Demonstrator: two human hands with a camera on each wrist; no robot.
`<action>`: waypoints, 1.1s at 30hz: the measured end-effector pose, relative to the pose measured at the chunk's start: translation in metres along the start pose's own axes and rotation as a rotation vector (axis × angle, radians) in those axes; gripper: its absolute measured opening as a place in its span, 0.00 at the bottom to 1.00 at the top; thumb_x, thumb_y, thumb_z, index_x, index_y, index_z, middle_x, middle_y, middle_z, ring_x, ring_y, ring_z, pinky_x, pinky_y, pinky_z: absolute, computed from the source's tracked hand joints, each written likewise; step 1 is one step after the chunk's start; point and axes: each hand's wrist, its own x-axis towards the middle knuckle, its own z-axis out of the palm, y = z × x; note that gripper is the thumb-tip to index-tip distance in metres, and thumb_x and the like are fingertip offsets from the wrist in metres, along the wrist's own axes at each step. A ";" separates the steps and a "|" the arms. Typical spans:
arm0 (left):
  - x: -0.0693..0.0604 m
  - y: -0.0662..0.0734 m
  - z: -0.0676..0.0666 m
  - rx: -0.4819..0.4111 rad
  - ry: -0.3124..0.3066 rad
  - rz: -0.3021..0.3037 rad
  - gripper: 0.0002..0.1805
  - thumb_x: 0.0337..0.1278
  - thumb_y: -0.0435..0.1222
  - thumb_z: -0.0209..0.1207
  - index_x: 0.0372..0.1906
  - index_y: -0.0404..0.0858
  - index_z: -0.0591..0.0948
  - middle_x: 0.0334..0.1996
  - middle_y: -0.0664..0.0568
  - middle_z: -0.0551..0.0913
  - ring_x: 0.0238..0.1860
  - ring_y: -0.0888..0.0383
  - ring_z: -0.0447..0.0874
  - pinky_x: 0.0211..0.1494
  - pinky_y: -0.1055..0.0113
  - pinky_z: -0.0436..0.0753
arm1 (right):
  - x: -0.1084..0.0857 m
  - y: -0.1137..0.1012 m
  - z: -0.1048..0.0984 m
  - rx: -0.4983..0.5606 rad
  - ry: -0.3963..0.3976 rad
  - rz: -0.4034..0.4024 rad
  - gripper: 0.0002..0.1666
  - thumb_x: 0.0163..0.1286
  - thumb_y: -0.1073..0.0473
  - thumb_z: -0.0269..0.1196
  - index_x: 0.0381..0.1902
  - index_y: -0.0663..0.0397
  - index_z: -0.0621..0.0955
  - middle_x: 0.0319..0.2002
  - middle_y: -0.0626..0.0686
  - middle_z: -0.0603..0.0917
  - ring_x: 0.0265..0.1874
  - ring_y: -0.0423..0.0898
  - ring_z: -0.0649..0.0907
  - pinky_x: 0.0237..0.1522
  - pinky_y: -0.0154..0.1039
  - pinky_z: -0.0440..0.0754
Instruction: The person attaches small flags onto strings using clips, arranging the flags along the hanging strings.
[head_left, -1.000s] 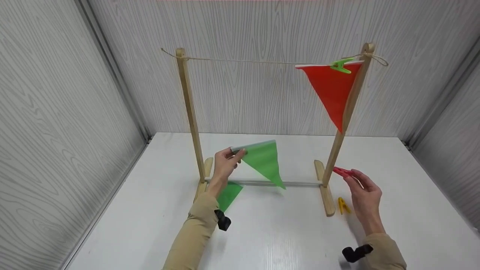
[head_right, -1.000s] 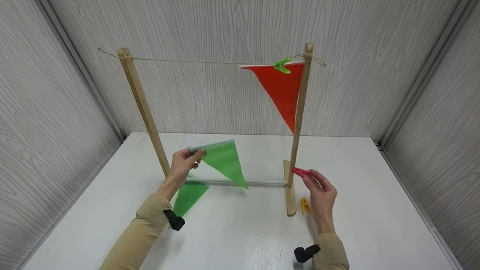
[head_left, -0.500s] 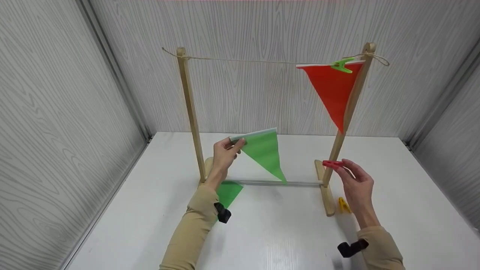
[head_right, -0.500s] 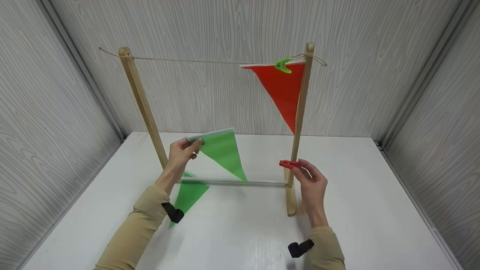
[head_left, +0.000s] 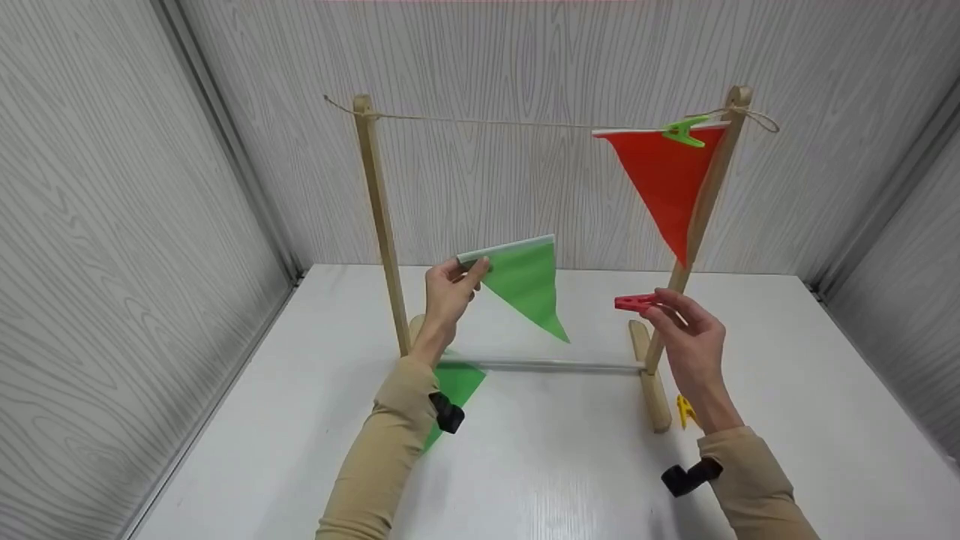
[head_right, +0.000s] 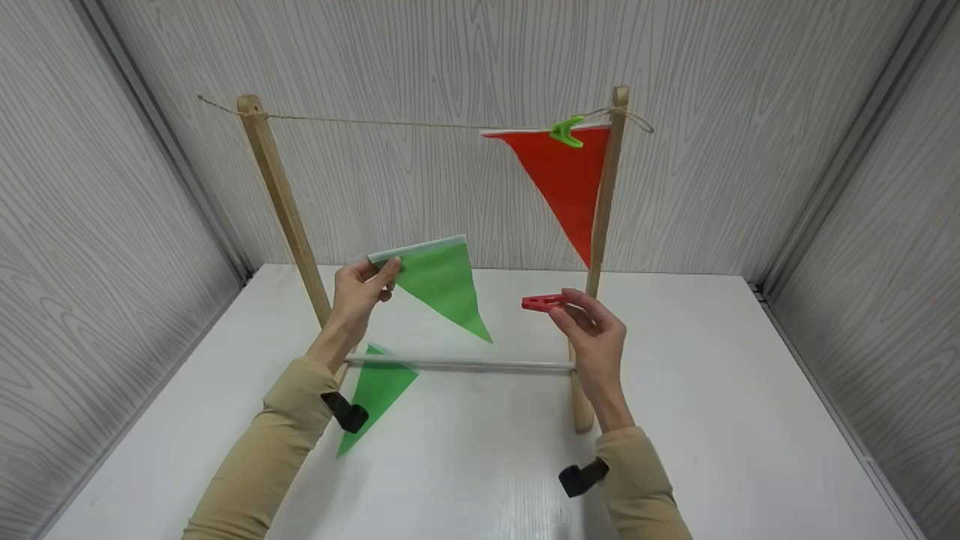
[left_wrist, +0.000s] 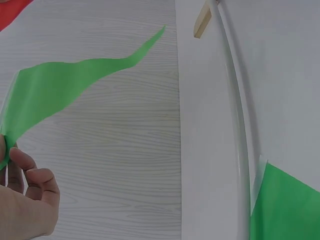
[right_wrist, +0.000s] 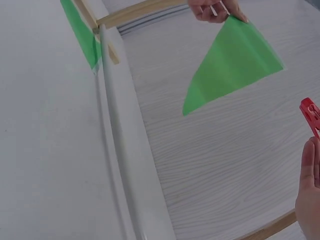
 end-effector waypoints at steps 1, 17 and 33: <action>0.000 0.002 0.001 -0.003 0.003 0.002 0.09 0.66 0.37 0.65 0.41 0.34 0.86 0.27 0.60 0.80 0.27 0.64 0.74 0.31 0.75 0.72 | 0.002 -0.002 0.004 -0.001 -0.002 -0.018 0.17 0.69 0.70 0.63 0.55 0.65 0.81 0.45 0.49 0.87 0.43 0.42 0.88 0.54 0.32 0.83; 0.010 0.037 0.010 -0.092 0.025 0.044 0.11 0.69 0.37 0.61 0.46 0.33 0.84 0.27 0.59 0.77 0.27 0.64 0.72 0.30 0.75 0.72 | 0.026 -0.047 0.057 0.028 -0.142 -0.271 0.16 0.63 0.75 0.67 0.50 0.70 0.83 0.41 0.49 0.90 0.41 0.42 0.88 0.50 0.34 0.85; 0.019 0.070 0.018 -0.079 0.015 0.106 0.13 0.70 0.38 0.60 0.47 0.31 0.83 0.23 0.60 0.80 0.25 0.65 0.70 0.30 0.75 0.71 | 0.059 -0.097 0.099 -0.160 -0.147 -0.502 0.18 0.63 0.66 0.70 0.51 0.69 0.84 0.40 0.48 0.89 0.36 0.41 0.88 0.45 0.29 0.85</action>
